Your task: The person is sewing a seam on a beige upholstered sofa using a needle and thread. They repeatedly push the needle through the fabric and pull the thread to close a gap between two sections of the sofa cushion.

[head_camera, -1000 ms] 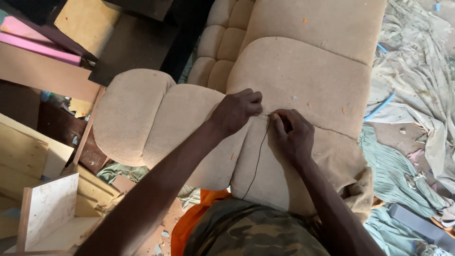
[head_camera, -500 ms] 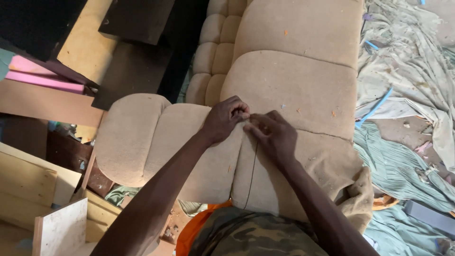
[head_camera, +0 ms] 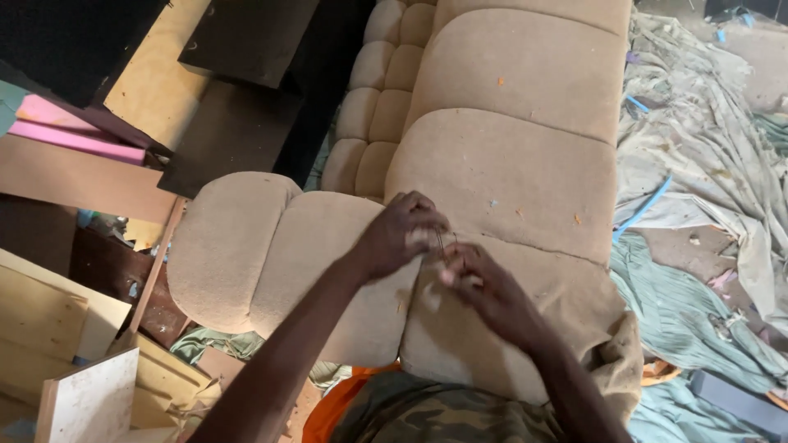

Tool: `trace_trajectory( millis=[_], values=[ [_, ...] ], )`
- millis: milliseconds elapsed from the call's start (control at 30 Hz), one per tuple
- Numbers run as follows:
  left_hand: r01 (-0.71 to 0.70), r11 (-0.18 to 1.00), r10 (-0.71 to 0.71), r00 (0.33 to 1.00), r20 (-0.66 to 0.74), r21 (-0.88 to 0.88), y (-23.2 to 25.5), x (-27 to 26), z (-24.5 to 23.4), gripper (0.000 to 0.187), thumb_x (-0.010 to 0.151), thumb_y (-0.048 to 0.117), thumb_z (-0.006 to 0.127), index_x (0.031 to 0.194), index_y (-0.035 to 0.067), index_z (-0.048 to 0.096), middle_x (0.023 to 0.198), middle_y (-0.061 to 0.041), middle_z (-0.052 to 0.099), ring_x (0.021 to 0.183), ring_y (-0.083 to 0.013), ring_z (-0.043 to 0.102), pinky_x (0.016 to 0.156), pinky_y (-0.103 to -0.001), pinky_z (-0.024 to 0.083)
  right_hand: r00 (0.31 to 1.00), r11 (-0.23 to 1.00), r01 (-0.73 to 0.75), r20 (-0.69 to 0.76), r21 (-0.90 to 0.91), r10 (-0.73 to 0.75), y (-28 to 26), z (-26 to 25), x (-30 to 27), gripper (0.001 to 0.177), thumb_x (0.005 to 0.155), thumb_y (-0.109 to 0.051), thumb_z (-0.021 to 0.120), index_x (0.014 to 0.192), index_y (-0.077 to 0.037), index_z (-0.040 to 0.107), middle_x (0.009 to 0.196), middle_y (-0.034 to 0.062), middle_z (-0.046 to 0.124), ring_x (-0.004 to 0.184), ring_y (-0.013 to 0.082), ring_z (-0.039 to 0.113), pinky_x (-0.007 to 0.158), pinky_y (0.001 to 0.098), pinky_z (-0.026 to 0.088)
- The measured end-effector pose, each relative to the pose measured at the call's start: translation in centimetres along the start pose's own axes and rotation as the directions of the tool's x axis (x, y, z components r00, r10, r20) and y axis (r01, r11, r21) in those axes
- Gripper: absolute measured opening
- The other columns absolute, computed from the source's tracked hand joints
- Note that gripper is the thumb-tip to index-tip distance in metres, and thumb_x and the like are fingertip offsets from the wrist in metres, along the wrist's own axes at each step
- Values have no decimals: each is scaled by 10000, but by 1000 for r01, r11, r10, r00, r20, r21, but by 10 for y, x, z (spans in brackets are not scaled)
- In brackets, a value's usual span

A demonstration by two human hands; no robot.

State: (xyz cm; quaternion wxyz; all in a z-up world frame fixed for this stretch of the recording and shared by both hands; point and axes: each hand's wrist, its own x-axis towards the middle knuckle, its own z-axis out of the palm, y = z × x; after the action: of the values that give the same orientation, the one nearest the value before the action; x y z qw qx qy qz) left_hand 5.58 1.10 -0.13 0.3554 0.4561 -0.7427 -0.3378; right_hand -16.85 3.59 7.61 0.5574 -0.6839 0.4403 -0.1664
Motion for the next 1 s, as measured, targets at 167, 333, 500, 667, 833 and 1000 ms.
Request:
trace_trajectory(
  millis=[167,333,500,667,833,1000],
  values=[
    [-29,998,46,956,-290,61,28,-16,16,227,819,252,855,803,149,653,1032,-31,569,986,-227,534,909,-360,446,910,795,-360,4,-489,415,-78,-2,-56,356,836,-618,717,845,-262,731,740,-82,742,652,77,673,675,261,521],
    [130,929,-270,878,-395,-346,82,-57,15,169,924,256,710,837,119,662,980,-37,695,991,-201,650,925,-328,484,891,776,-267,159,-571,424,-71,-54,-91,317,825,-664,756,766,-358,814,587,-165,764,559,-26,675,587,191,522],
    [402,744,-663,343,-666,-534,80,-84,-31,358,967,457,561,1048,171,760,1081,11,782,1030,-126,703,947,-325,486,883,899,-428,-254,-90,395,-44,-66,-54,303,895,-282,707,1107,-155,882,686,59,746,596,166,664,628,287,554],
    [711,453,-321,693,-646,538,36,-87,2,747,905,396,767,1441,-65,525,1472,-334,464,1436,-467,420,1202,-550,317,890,794,-35,-380,-607,-252,39,-41,46,370,887,-482,796,1157,-238,724,1015,29,718,1005,304,695,829,410,573],
    [403,811,-212,878,-430,423,63,-44,47,372,932,119,679,1289,24,633,1299,-186,600,1352,-392,497,1169,-502,342,919,752,27,-279,-659,-278,42,-24,81,531,822,-525,825,1216,-208,661,1251,65,535,1178,335,533,948,452,522],
    [357,700,-115,911,-396,618,56,-34,80,363,1064,252,557,1362,51,613,1351,-128,564,1372,-356,489,1205,-529,324,877,754,64,-325,-653,-355,45,-19,90,518,826,-502,836,1169,-166,639,1186,100,511,1106,360,524,948,455,483]
  ],
)
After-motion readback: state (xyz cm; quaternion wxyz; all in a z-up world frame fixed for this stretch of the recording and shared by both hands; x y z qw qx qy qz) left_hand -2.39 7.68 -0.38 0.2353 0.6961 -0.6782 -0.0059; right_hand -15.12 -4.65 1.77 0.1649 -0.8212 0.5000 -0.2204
